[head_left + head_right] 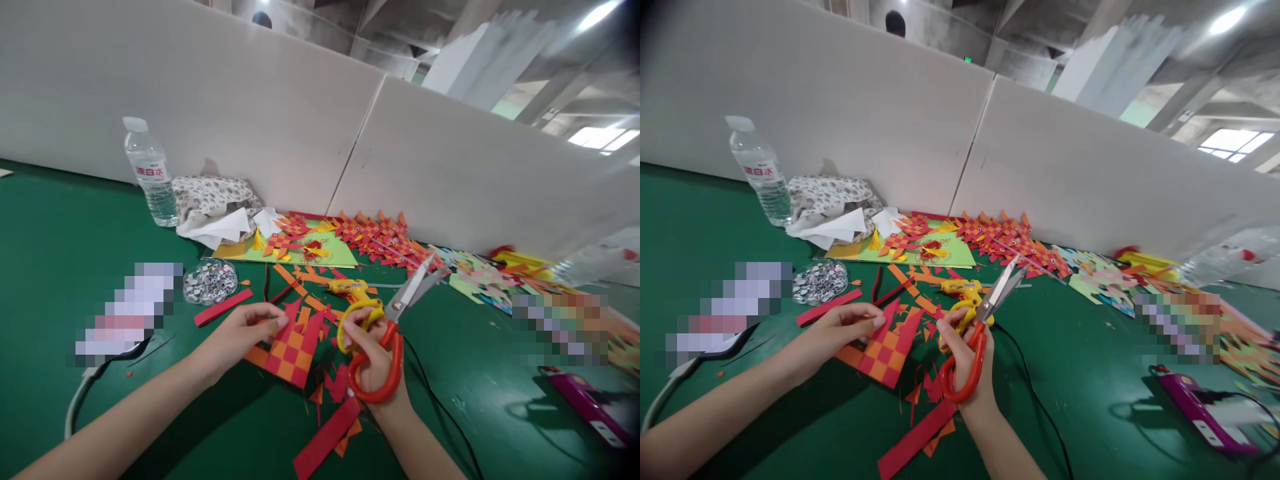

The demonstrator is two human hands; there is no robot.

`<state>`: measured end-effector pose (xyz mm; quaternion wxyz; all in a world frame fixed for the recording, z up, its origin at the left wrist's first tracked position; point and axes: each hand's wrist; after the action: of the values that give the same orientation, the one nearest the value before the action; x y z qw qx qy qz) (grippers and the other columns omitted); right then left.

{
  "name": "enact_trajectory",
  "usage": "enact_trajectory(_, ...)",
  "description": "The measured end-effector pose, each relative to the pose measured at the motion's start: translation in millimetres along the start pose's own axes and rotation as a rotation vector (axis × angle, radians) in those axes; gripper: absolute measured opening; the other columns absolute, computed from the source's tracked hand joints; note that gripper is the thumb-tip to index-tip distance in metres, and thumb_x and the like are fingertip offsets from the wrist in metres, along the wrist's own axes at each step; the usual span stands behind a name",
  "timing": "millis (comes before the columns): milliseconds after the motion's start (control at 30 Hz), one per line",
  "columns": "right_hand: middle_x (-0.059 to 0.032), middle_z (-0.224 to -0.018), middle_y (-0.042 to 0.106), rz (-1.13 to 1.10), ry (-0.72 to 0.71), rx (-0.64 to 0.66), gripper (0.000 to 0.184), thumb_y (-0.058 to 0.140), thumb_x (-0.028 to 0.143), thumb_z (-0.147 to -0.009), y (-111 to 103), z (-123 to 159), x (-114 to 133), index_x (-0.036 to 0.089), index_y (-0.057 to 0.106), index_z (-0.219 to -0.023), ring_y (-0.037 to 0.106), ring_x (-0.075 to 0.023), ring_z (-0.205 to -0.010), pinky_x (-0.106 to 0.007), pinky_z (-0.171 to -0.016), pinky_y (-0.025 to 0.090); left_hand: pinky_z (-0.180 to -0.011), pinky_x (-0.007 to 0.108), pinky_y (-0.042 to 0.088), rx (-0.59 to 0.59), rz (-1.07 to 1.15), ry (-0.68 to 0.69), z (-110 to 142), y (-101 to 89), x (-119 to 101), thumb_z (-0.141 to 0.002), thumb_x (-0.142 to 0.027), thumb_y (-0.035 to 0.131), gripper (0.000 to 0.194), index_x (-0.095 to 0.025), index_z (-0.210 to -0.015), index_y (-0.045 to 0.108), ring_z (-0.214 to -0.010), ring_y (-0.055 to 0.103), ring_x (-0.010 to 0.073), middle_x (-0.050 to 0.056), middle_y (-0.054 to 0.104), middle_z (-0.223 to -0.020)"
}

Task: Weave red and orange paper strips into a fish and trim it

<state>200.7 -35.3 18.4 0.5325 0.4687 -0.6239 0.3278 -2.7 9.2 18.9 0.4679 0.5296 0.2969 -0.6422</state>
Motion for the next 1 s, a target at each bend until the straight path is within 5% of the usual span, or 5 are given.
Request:
enact_trajectory(200, 0.0038, -0.067, 0.047, 0.126, -0.007, 0.045, 0.021, 0.066, 0.032, -0.075, 3, 5, 10, 0.021, 0.048, -0.078, 0.045, -0.0092, -0.052, -0.024, -0.051, 0.040, -0.059, 0.018, 0.045, -0.229, 0.106, 0.025, 1, -3.9, -4, -0.066, -0.042, 0.071, 0.033, -0.024, -0.093, 0.066, -0.085, 0.060, 0.0158, 0.001, 0.067, -0.094)
enact_trajectory(400, 0.0027, -0.068, 0.048, 0.408, -0.079, 0.132, 0.026, 0.065, 0.037, -0.075, 10, 13, 14, 0.021, 0.044, -0.077, 0.049, -0.0108, -0.056, -0.024, -0.055, 0.045, -0.061, 0.022, 0.050, -0.255, 0.163, 0.038, 1, -2.3, -8, -0.064, -0.040, 0.074, 0.031, -0.022, -0.087, 0.064, -0.082, 0.062, 0.0170, 0.001, 0.067, -0.087)
enact_trajectory(1000, 0.0065, -0.059, 0.044, 0.998, -0.073, 0.315, 0.038, 0.065, 0.048, -0.071, 12, 15, 11, 0.023, 0.036, -0.074, 0.039, -0.0105, -0.048, -0.021, -0.044, 0.029, -0.063, 0.021, 0.049, -0.313, 0.248, 0.123, 3, 3.1, -6, -0.062, -0.038, 0.077, 0.029, -0.019, -0.081, 0.066, -0.072, 0.064, 0.0142, 0.000, 0.070, -0.075)
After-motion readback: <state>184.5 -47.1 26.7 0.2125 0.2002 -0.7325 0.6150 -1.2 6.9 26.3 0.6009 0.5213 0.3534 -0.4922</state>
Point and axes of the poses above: each hand's wrist, its own z-axis away from the middle knuckle, its own y-axis out of the palm, x = y × z
